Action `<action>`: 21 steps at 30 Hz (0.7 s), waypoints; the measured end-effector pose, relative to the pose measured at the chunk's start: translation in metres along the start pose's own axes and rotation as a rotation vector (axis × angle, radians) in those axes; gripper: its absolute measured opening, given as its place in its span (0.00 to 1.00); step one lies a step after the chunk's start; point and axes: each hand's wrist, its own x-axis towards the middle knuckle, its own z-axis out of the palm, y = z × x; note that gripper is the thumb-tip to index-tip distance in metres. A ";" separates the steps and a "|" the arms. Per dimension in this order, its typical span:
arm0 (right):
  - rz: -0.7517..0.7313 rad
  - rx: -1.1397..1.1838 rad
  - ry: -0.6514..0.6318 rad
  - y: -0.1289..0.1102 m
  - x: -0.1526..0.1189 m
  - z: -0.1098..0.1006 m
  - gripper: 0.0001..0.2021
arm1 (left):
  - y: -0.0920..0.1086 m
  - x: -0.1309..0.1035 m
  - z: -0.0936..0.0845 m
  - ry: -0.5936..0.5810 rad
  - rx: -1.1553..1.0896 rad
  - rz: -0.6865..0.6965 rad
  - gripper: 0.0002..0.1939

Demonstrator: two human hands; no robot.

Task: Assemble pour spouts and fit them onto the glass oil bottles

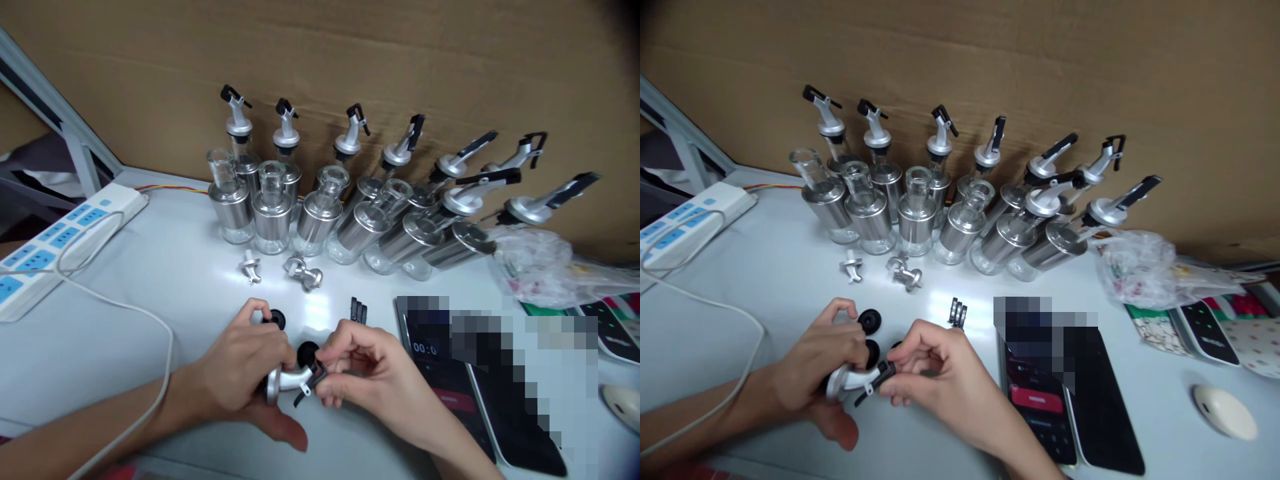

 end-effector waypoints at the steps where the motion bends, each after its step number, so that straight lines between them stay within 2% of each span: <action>1: -0.007 0.002 -0.003 0.000 0.000 -0.001 0.13 | 0.000 0.002 -0.002 -0.006 0.010 0.001 0.25; 5: -0.028 0.017 -0.011 0.000 0.000 -0.002 0.11 | 0.001 0.007 -0.007 -0.038 0.011 0.024 0.23; 11: -0.015 0.102 -0.065 -0.002 0.002 0.000 0.11 | 0.000 0.007 -0.004 -0.057 0.023 0.060 0.24; 21: -0.144 0.166 -0.061 0.000 0.001 -0.003 0.10 | -0.002 0.000 -0.004 -0.050 0.027 0.032 0.21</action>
